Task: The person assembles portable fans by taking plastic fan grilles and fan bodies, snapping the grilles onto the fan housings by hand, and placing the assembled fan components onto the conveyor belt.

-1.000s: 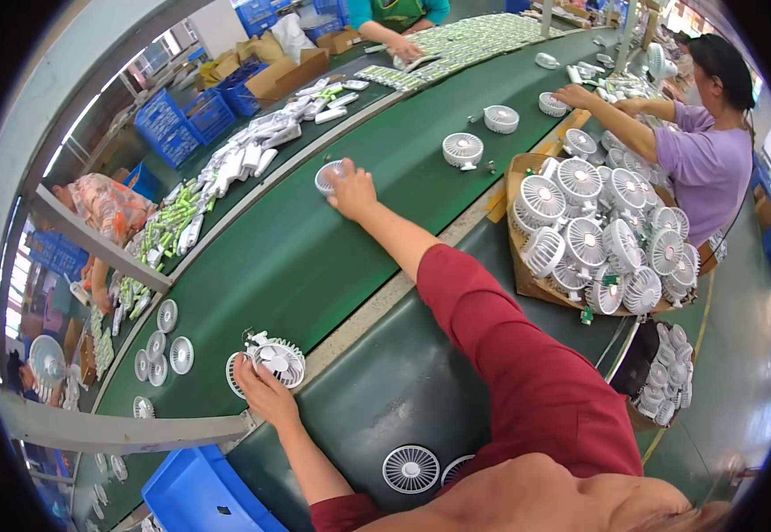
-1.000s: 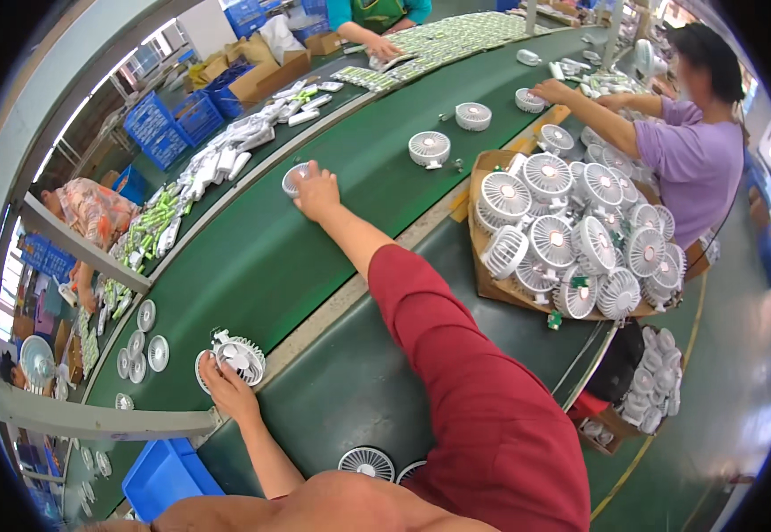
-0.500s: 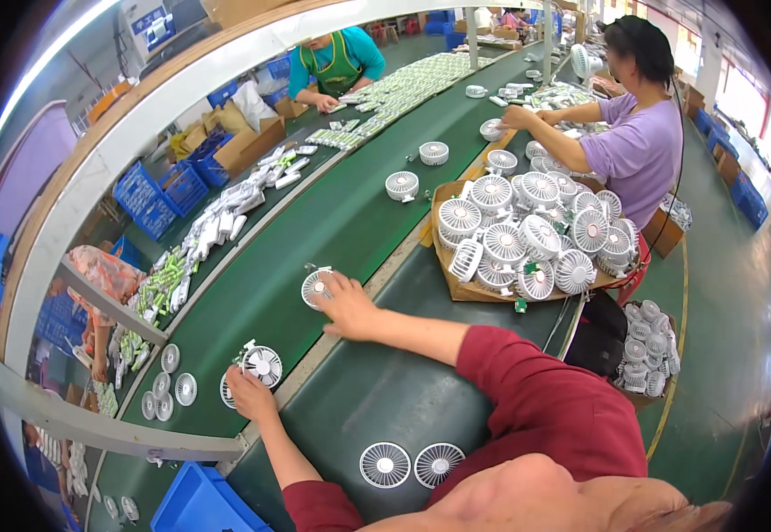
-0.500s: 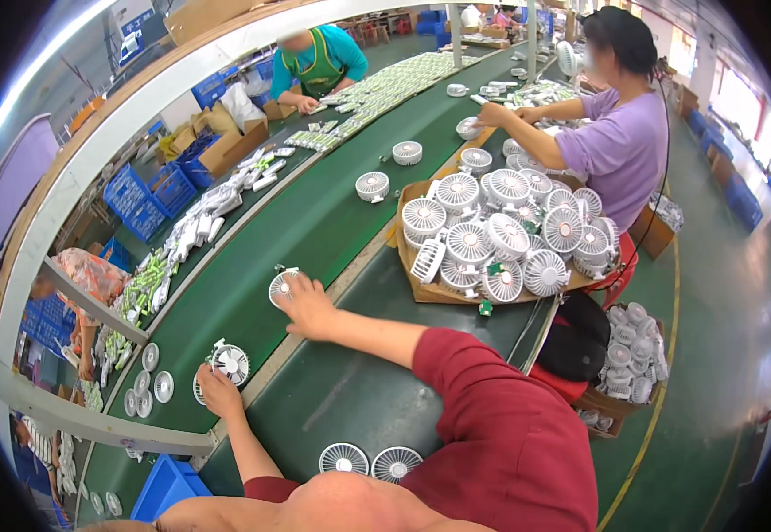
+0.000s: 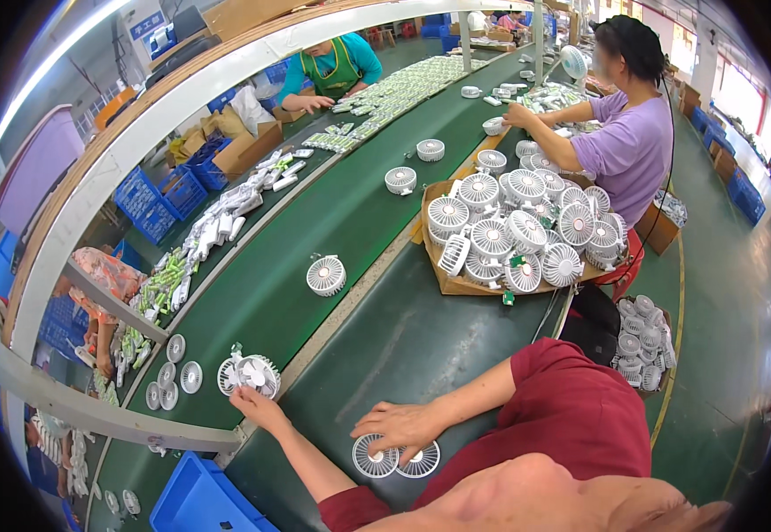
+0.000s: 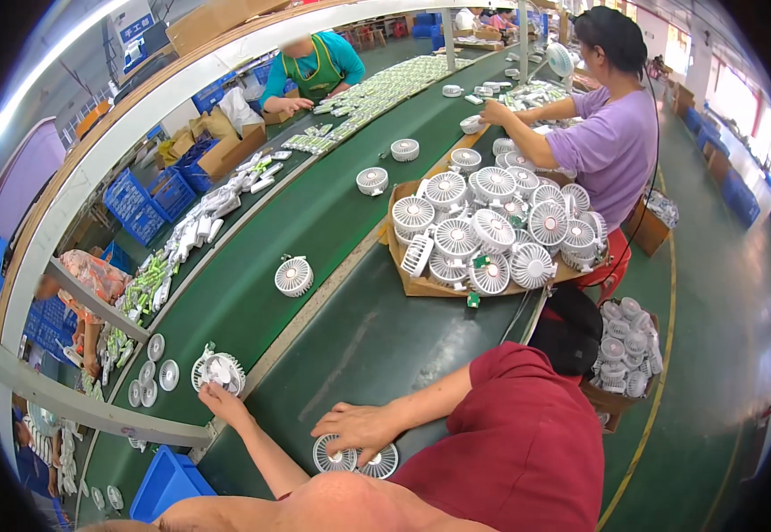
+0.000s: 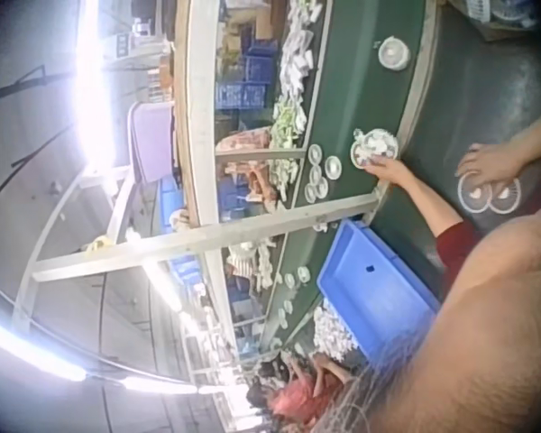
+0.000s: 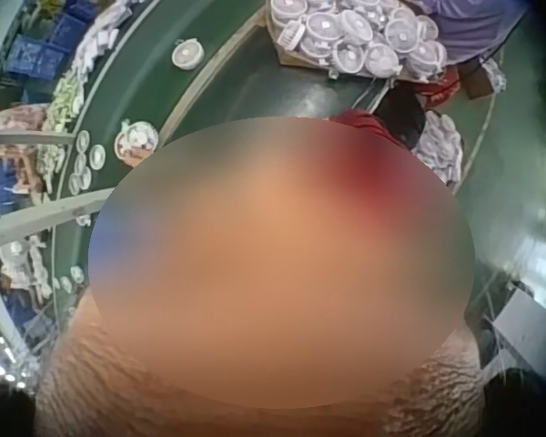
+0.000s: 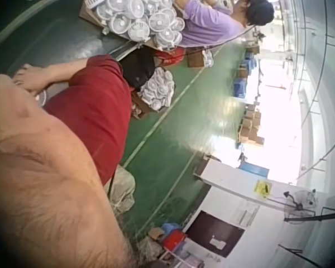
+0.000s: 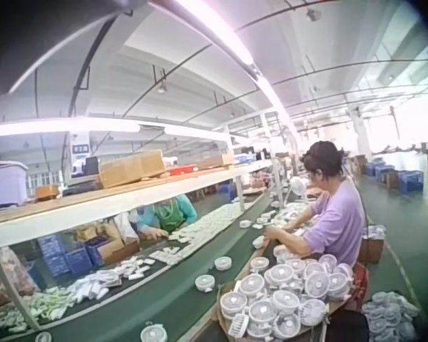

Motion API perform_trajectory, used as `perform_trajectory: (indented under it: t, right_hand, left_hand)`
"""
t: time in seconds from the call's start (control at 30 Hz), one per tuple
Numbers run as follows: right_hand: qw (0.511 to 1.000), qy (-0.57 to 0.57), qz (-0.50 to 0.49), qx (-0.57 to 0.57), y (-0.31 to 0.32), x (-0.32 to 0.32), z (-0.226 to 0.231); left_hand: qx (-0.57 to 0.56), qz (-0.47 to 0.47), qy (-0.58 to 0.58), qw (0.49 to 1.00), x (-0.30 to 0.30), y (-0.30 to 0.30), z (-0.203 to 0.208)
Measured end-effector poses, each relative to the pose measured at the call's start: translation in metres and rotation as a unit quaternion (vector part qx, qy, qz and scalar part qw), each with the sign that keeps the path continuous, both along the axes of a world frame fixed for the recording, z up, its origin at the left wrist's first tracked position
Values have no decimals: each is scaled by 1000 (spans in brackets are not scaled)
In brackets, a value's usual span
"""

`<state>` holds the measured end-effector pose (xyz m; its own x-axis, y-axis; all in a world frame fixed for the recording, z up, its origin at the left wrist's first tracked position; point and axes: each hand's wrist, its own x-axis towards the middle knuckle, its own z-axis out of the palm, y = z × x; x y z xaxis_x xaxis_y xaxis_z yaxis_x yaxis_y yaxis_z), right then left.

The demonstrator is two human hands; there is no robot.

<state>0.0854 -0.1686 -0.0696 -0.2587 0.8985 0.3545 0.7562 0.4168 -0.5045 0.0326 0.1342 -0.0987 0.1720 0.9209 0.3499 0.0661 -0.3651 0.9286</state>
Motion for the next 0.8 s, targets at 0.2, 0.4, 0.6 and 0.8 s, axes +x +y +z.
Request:
perform_trajectory:
  t: [0.2, 0.4, 0.6, 0.8]
  right_hand:
    - [991, 129, 13, 11, 30, 17, 13]
    - [906, 394, -152, -21, 87, 61, 81]
    - [919, 254, -277, 116, 128, 71, 73]
    - [967, 69, -193, 155, 142, 55, 55]
  left_hand:
    - [-270, -159, -276, 909, -8, -35, 21]
    - [-357, -275, -384, 806, -11, -39, 32]
    - [-420, -388, -391, 721, -8, -65, 59]
    - [-445, -377, -430, 689, -2, -76, 63]
